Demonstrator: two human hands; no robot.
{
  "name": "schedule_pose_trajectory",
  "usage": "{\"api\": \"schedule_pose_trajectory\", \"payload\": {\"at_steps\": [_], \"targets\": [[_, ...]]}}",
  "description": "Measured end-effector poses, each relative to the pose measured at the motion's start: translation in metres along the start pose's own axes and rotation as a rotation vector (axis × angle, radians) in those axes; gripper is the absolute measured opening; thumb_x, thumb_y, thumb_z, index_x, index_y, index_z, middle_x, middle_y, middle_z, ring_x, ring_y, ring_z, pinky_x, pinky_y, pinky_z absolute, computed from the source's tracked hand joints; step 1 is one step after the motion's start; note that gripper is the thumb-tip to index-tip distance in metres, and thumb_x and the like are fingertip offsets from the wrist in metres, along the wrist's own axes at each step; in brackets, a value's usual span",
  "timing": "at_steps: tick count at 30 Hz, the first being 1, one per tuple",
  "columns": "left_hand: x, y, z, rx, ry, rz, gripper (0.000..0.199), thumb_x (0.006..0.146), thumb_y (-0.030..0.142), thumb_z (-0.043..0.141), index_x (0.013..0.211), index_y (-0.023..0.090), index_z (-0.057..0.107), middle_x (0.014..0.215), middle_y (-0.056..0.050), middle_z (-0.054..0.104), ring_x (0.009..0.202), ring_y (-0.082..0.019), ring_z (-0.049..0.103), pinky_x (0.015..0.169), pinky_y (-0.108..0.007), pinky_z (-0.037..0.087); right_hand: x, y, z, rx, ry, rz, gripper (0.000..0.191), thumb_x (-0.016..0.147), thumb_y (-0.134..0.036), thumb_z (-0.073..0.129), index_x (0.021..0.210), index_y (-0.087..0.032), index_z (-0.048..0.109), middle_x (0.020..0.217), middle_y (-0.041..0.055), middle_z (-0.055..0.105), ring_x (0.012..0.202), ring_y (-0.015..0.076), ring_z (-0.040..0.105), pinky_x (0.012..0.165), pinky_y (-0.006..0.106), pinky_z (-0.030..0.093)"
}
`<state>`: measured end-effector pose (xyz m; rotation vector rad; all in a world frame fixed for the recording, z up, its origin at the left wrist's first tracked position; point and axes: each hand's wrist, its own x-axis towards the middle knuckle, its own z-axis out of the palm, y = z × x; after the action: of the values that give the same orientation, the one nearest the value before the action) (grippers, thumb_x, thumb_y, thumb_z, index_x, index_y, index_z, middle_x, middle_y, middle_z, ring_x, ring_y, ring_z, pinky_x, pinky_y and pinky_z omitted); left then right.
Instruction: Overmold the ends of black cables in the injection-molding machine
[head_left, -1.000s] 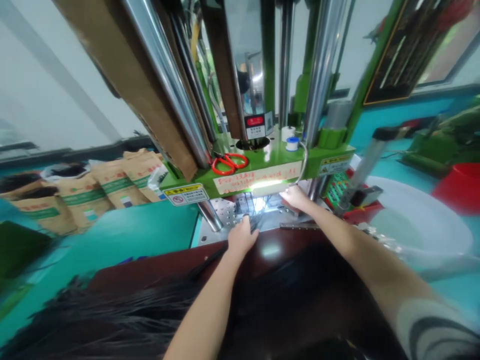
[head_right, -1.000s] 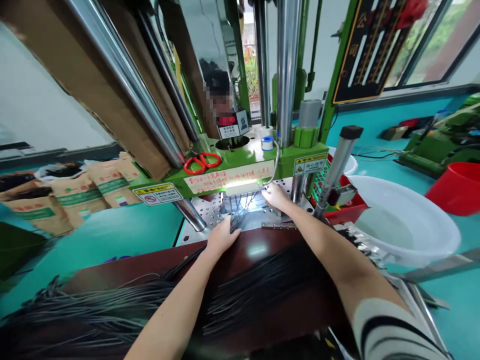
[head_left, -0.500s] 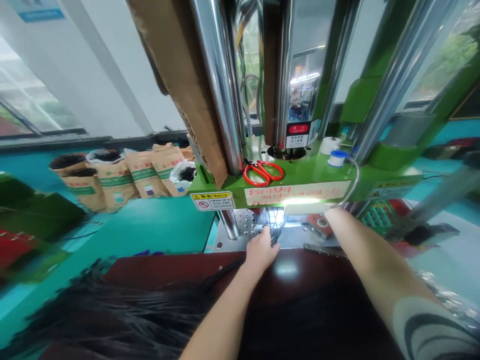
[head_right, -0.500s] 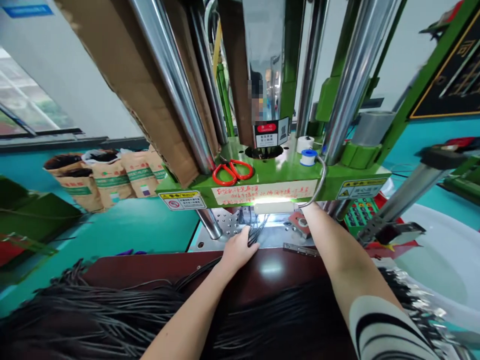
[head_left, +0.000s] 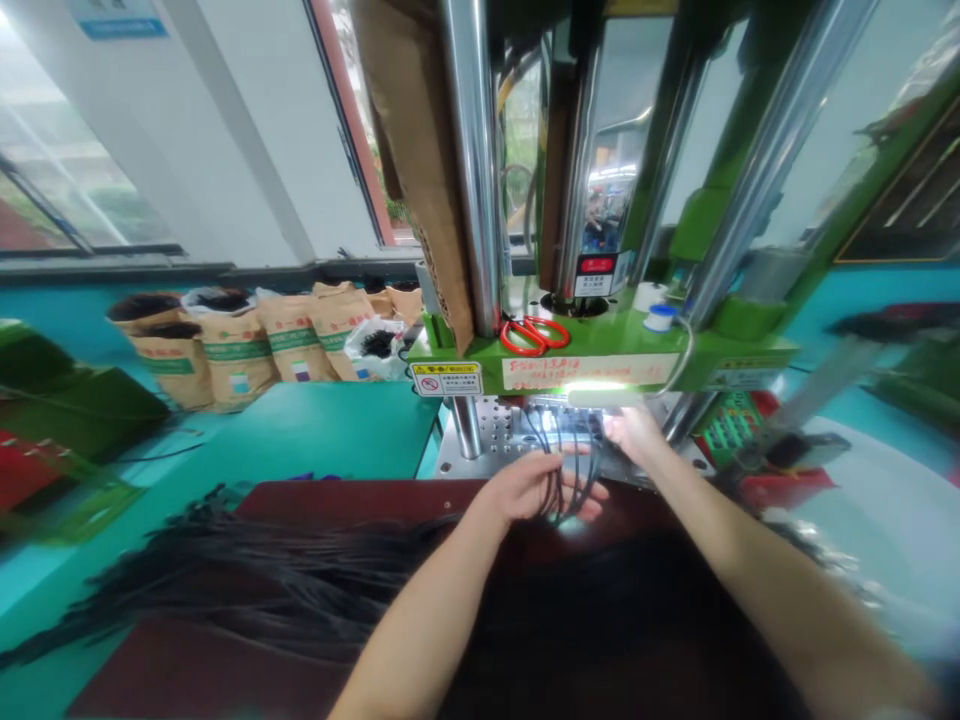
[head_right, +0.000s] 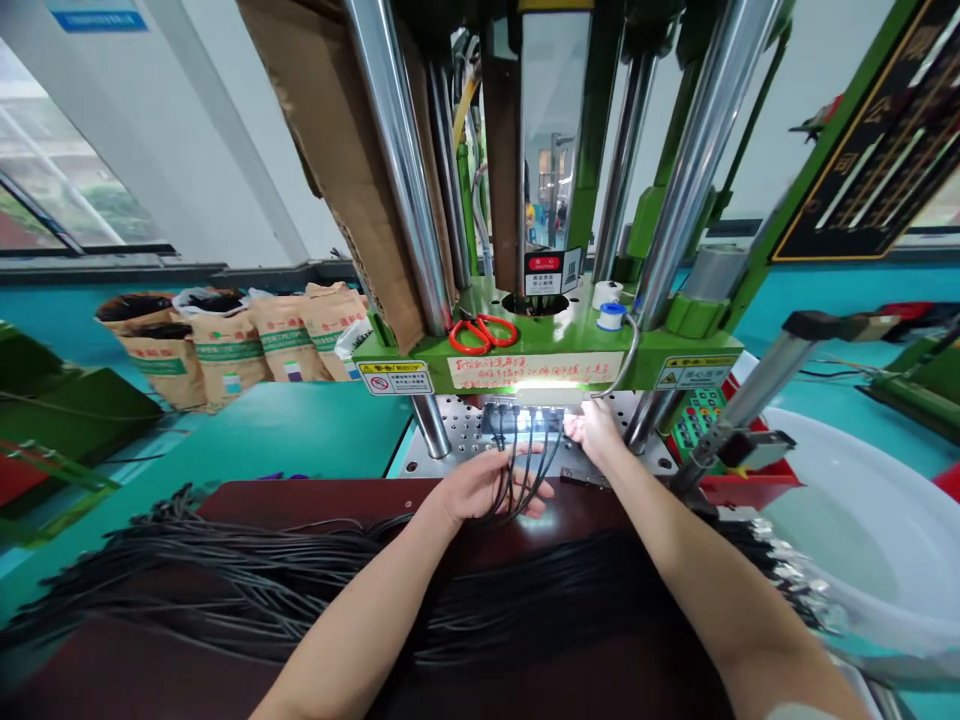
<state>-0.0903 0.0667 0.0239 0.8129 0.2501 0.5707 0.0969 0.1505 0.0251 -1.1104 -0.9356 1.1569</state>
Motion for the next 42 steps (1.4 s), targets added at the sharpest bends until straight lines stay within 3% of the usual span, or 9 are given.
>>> {"api": "schedule_pose_trajectory", "payload": {"at_steps": [4,8,11,14,20,25,34,39,42], "targets": [[-0.003,-0.017,0.013,-0.023,-0.103,-0.041,0.060,0.071,0.047,0.060,0.120,0.015,0.045,0.088,-0.013,0.065,0.074,-0.026,0.065,0.064,-0.036,0.048,-0.050,0.005,0.005,0.040,0.012,0.018,0.011,0.070,-0.029,0.055,0.070,-0.019,0.050,0.045,-0.0055,0.047,0.033,0.0101,0.043,0.028,0.017,0.026],[-0.017,-0.032,0.029,0.003,0.033,-0.039,0.029,0.080,0.038,0.052,0.093,0.013,0.057,0.047,0.005,0.046,0.039,-0.009,0.046,0.049,-0.025,0.043,-0.087,0.000,0.010,0.045,0.061,0.002,0.008,0.067,-0.027,0.054,0.067,-0.019,0.052,0.041,-0.0042,0.048,0.031,0.0113,0.042,0.026,0.018,0.025],[-0.028,-0.038,0.041,-0.032,0.140,-0.038,0.021,0.083,0.031,0.048,0.075,0.013,0.054,0.041,0.009,0.030,0.033,-0.004,0.027,0.042,-0.020,0.037,-0.098,-0.003,0.012,0.062,0.096,-0.005,0.007,0.065,-0.026,0.054,0.067,-0.018,0.053,0.040,-0.0039,0.049,0.030,0.0107,0.040,0.026,0.018,0.022],[-0.035,-0.038,0.050,-0.004,0.181,-0.078,0.021,0.084,0.028,0.046,0.071,0.013,0.052,0.040,0.009,0.027,0.033,-0.004,0.022,0.040,-0.018,0.034,-0.103,-0.005,0.017,0.104,0.137,-0.009,0.007,0.064,-0.025,0.054,0.066,-0.019,0.053,0.039,-0.0049,0.047,0.031,0.0102,0.041,0.026,0.017,0.021],[-0.045,-0.034,0.052,0.119,0.213,-0.137,0.024,0.082,0.033,0.049,0.069,0.013,0.053,0.037,0.009,0.029,0.032,-0.005,0.028,0.042,-0.021,0.040,-0.113,-0.002,0.028,0.176,0.188,-0.001,0.007,0.064,-0.025,0.053,0.066,-0.019,0.051,0.038,-0.0058,0.046,0.032,0.0098,0.041,0.026,0.017,0.021],[-0.060,-0.038,0.055,0.278,0.031,-0.226,0.030,0.075,0.039,0.058,0.070,0.009,0.058,0.037,0.005,0.041,0.034,-0.010,0.043,0.049,-0.031,0.048,-0.118,0.005,0.019,0.207,0.273,0.046,0.006,0.064,-0.025,0.053,0.065,-0.019,0.050,0.038,-0.0074,0.043,0.031,0.0092,0.041,0.026,0.016,0.025],[-0.070,-0.043,0.060,0.249,0.072,-0.199,0.036,0.078,0.046,0.054,0.068,0.012,0.054,0.036,0.008,0.034,0.030,-0.006,0.035,0.041,-0.025,0.044,-0.130,-0.001,0.007,0.199,0.286,0.007,0.005,0.067,-0.024,0.052,0.066,-0.019,0.052,0.038,-0.0052,0.048,0.032,0.0091,0.044,0.026,0.014,0.025],[-0.072,-0.036,0.064,0.400,-0.141,-0.337,0.042,0.076,0.050,0.056,0.069,0.009,0.058,0.037,0.004,0.040,0.032,-0.009,0.043,0.041,-0.026,0.044,-0.136,-0.006,0.013,0.176,0.269,0.018,0.008,0.068,-0.026,0.054,0.067,-0.018,0.052,0.035,-0.0060,0.045,0.027,0.0098,0.042,0.024,0.016,0.025],[-0.075,-0.034,0.068,0.461,-0.097,-0.304,0.044,0.078,0.051,0.052,0.074,0.009,0.059,0.040,0.002,0.044,0.035,-0.010,0.046,0.041,-0.023,0.041,-0.145,-0.007,0.012,0.191,0.258,-0.001,0.012,0.069,-0.030,0.055,0.069,-0.018,0.052,0.039,-0.0049,0.049,0.030,0.0104,0.045,0.025,0.016,0.028]]}}
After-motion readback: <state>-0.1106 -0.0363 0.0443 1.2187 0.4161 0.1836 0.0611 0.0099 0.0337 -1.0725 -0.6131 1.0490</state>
